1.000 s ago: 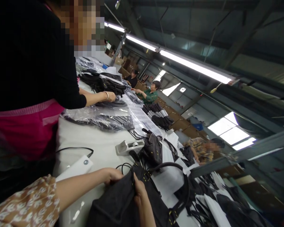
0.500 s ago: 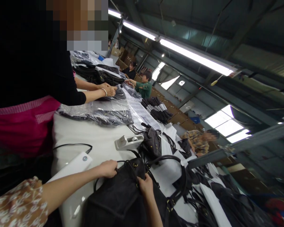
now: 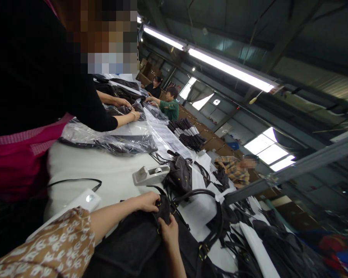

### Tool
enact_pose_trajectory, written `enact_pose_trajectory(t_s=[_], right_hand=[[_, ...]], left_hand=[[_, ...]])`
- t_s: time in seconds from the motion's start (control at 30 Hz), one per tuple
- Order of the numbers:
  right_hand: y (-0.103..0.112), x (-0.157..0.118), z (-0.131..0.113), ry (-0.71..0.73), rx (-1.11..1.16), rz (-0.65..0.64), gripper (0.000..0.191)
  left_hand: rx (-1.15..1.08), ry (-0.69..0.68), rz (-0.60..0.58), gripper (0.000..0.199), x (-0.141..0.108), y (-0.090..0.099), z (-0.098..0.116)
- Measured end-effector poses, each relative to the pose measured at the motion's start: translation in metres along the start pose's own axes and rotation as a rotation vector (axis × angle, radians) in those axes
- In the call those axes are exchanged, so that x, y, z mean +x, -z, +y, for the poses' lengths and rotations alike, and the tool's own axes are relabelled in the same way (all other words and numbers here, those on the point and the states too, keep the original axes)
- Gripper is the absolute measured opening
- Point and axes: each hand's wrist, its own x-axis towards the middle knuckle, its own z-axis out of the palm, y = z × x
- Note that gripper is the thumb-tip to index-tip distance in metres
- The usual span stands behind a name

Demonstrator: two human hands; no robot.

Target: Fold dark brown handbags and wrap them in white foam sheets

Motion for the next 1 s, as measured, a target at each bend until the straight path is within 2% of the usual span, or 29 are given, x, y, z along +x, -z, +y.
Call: enact_pose_trajectory(t_s=[0.1, 0.23, 0.37, 0.5, 0.7, 0.9, 1.0], right_hand=[[-0.001, -0.001, 0.004, 0.029, -0.005, 0.008, 0.034], [-0.002, -0.002, 0.003, 0.034, -0.034, 0.029, 0.034], [-0.004, -0.003, 0.002, 0.030, -0.043, 0.049, 0.034], [-0.006, -0.003, 0.002, 0.041, -0.041, 0.055, 0.035], [-0.008, -0.002, 0.004, 0.052, -0.065, 0.037, 0.036], [-0.010, 0.000, 0.010, 0.048, -0.118, 0.044, 0.041], [-0.012, 0.001, 0.011, 0.047, -0.097, 0.039, 0.043]], left_hand=[[-0.010, -0.009, 0.037, 0.021, -0.002, -0.010, -0.003], [-0.012, 0.034, 0.119, 0.030, 0.003, -0.018, 0.000], [-0.002, 0.049, 0.167, 0.023, 0.009, -0.025, -0.001], [-0.012, -0.025, 0.141, 0.023, 0.013, -0.021, -0.011], [-0.049, -0.041, 0.140, 0.019, 0.023, -0.006, -0.023], [-0.073, 0.030, 0.154, 0.015, 0.037, -0.015, -0.017], [-0.056, 0.042, 0.158, 0.018, 0.036, -0.017, -0.014]])
